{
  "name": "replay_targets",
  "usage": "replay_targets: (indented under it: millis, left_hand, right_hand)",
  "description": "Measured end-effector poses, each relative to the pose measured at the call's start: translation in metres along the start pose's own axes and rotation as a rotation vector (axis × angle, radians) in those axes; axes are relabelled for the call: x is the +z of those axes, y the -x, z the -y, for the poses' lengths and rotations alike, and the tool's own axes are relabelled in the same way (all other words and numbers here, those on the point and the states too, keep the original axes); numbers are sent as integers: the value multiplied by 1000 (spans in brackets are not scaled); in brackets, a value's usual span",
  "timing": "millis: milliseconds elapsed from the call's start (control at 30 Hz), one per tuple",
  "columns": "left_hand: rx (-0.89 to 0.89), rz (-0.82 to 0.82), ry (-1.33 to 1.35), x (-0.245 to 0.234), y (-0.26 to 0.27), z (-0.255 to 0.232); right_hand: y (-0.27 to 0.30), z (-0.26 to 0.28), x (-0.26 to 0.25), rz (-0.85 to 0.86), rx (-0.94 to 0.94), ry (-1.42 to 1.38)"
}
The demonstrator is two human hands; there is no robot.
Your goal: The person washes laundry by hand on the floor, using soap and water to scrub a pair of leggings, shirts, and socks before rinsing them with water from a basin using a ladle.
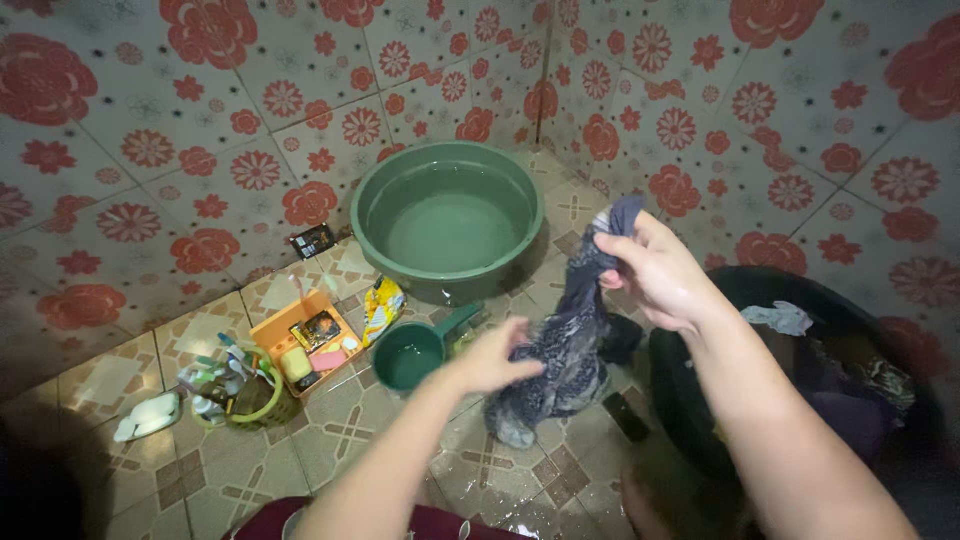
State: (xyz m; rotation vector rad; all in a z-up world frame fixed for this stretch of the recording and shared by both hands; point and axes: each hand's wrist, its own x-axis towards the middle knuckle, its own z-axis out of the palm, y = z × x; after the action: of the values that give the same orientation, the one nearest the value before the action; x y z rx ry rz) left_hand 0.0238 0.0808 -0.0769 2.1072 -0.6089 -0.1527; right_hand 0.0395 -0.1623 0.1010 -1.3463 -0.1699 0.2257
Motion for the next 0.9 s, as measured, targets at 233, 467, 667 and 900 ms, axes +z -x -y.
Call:
replay_targets:
  millis: [233,467,667,900]
  left_hand:
    - [-201,-74,18,-36,1,-5]
    - [-108,-397,211,-95,4,-31]
    - [-106,-424,414,-107,-3,-64]
    - [141,-245,440,-84,-18,-114]
  right_hand:
    - [3,28,-8,-357,-156,299]
    - [-15,-12,-67,-527,-282,80]
    - [-7,3,-52,-406,-351,223]
    - [7,-34,23,319,-206,797]
